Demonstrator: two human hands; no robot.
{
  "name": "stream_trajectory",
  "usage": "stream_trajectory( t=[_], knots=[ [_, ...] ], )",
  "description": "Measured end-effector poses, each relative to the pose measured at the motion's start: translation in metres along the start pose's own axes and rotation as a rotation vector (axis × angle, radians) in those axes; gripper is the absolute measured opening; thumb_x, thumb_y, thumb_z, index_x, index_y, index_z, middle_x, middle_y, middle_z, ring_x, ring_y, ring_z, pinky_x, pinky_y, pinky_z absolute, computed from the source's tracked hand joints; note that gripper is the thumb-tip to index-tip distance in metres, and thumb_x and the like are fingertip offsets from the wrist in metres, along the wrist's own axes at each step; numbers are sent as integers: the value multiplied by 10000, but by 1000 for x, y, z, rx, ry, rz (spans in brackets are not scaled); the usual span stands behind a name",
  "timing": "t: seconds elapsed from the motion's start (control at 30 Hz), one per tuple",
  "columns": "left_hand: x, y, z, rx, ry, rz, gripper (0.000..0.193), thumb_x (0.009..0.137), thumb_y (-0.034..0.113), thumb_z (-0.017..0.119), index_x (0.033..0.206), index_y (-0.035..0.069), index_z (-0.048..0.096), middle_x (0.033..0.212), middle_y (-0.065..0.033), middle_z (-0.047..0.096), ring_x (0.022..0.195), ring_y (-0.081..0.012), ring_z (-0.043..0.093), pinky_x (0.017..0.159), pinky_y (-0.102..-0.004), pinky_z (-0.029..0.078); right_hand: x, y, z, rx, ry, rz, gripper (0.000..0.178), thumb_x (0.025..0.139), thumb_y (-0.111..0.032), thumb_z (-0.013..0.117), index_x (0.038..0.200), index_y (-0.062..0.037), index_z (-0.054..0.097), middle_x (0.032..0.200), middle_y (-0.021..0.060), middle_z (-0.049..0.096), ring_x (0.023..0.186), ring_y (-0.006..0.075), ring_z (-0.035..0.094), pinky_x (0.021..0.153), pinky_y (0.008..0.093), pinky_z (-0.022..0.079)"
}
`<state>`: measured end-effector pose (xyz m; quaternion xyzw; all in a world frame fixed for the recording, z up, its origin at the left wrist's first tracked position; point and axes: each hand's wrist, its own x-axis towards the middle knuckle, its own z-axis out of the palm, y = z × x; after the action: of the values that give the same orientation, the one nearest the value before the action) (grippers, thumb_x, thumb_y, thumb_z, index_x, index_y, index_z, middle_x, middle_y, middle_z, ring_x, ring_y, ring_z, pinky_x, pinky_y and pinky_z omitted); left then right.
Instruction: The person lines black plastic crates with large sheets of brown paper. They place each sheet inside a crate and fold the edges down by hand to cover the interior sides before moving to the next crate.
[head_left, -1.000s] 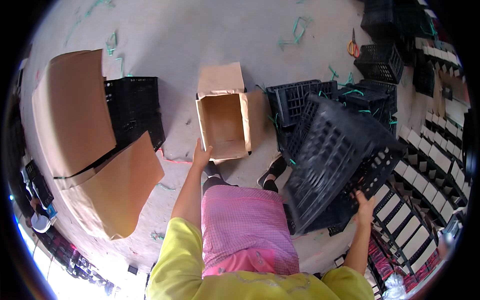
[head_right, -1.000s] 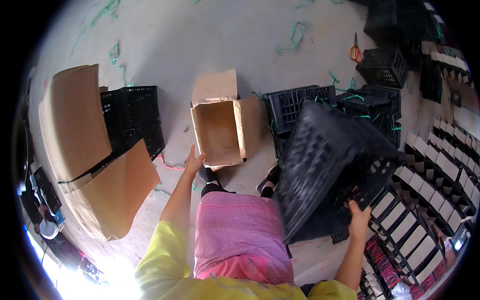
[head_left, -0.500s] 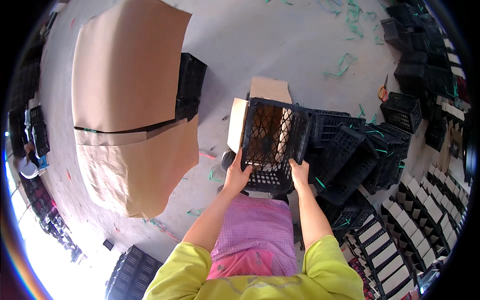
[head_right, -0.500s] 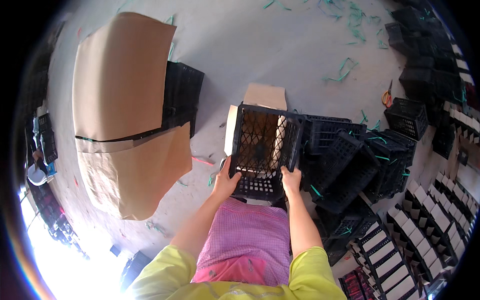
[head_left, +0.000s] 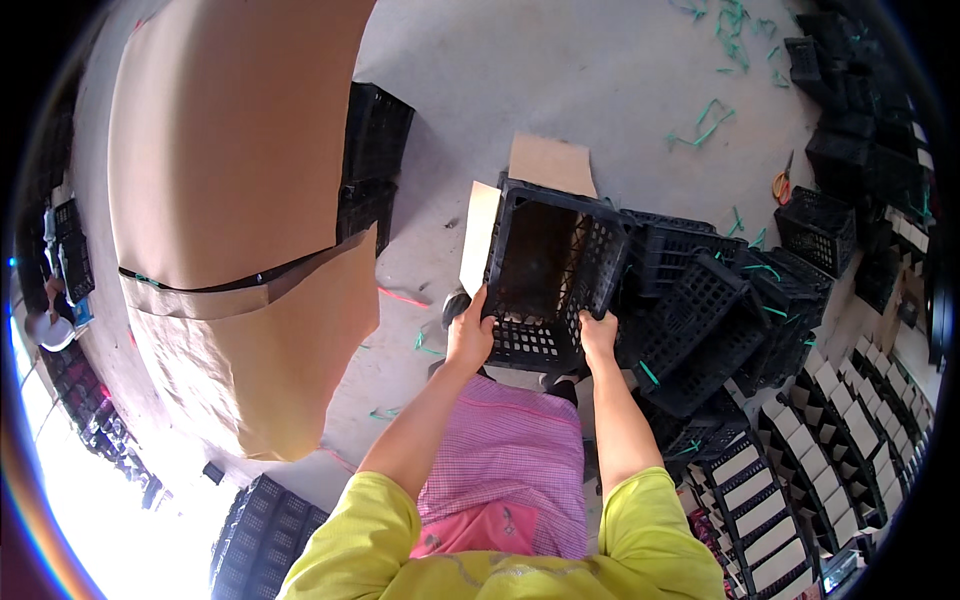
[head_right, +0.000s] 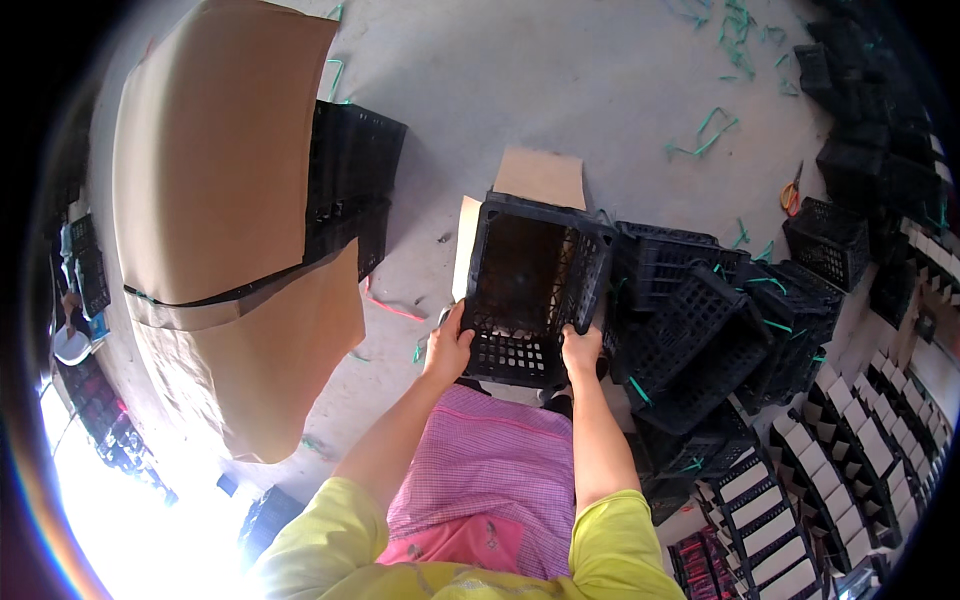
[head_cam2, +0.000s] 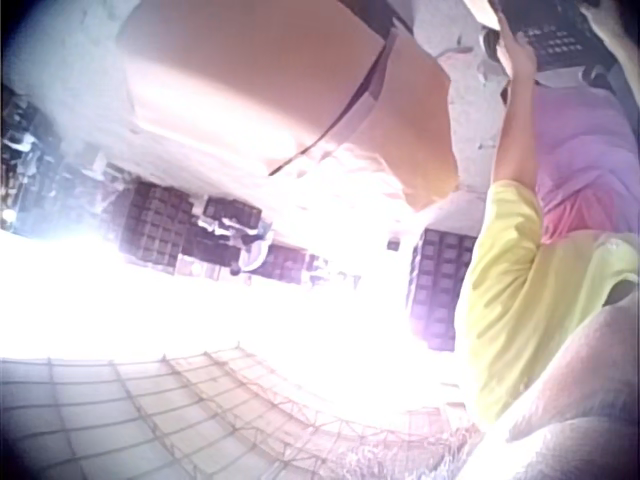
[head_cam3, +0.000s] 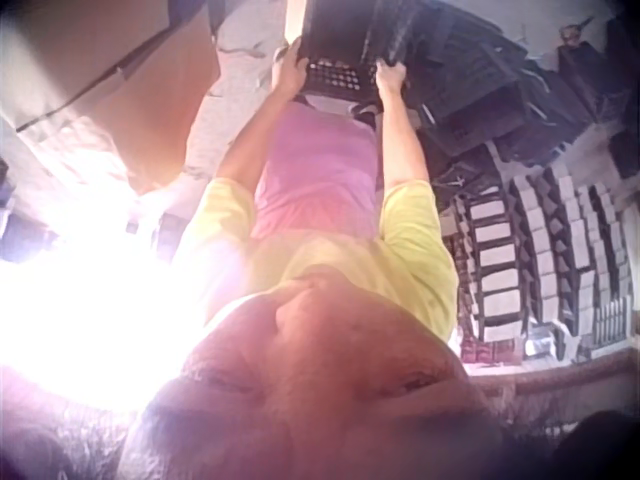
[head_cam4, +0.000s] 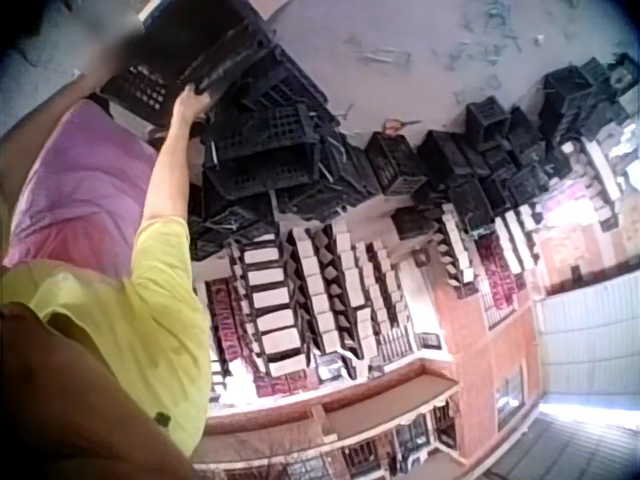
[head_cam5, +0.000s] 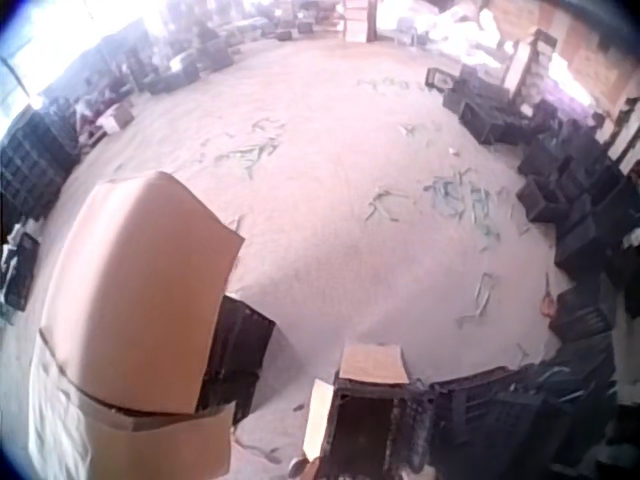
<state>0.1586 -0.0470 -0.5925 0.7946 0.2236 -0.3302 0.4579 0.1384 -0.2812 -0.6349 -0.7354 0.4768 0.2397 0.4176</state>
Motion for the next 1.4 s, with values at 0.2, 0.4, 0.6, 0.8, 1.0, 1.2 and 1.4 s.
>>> stream_trajectory(
  t=[0.2,0.4,0.6,0.8,1.0,1.2,1.4],
  knots=[
    [2,0,-2,-63,2,40,541,795,59,550,1311,129,402,925,-251,602,883,-383,594,763,-396,458,16,5,7,-38,94,-193,190,762,-26,587,923,76,601,821,102,650,746,207,599,706,322,450],
    [-53,-4,-24,146,253,75,706,773,185,608,1385,155,257,1288,-203,421,1117,-362,476,910,-446,412,-6,2,-32,77,-407,-318,677,746,-119,679,1296,10,306,1163,133,497,956,250,538,894,347,409],
    [-283,-106,-34,-34,9,-355,741,784,419,543,1377,73,265,1284,-231,446,1193,-375,425,989,-420,352,-180,43,-146,-1012,-740,-589,217,751,-197,588,855,-10,625,817,194,630,760,327,619,688,405,484],
    [-447,-187,2,-709,44,-795,667,840,518,417,1260,0,444,1183,-257,506,1090,-350,494,949,-411,360,-279,-1,-107,-1304,-1068,-691,296,767,-189,626,992,4,616,912,134,654,852,237,626,763,348,486],
    [-451,-245,-126,-935,196,-808,581,835,462,445,1201,14,500,1079,-204,560,977,-298,527,872,-394,403,-366,-116,38,-1451,-1151,-706,290,772,-178,632,994,7,613,907,113,655,849,216,621,767,336,486],
    [-431,-289,-262,-963,207,-678,498,829,407,474,1143,29,557,974,-152,613,865,-247,561,794,-377,445,-460,-187,156,-1491,-1355,-738,283,777,-168,639,995,11,610,902,92,655,846,196,615,771,325,486],
    [-352,-247,-557,-880,668,-262,376,808,310,526,1066,50,613,902,-99,645,799,-191,602,722,-333,482,-602,-287,317,-816,-1291,-1073,160,754,-83,691,874,-16,609,792,28,625,746,102,576,696,252,487]
  ],
)
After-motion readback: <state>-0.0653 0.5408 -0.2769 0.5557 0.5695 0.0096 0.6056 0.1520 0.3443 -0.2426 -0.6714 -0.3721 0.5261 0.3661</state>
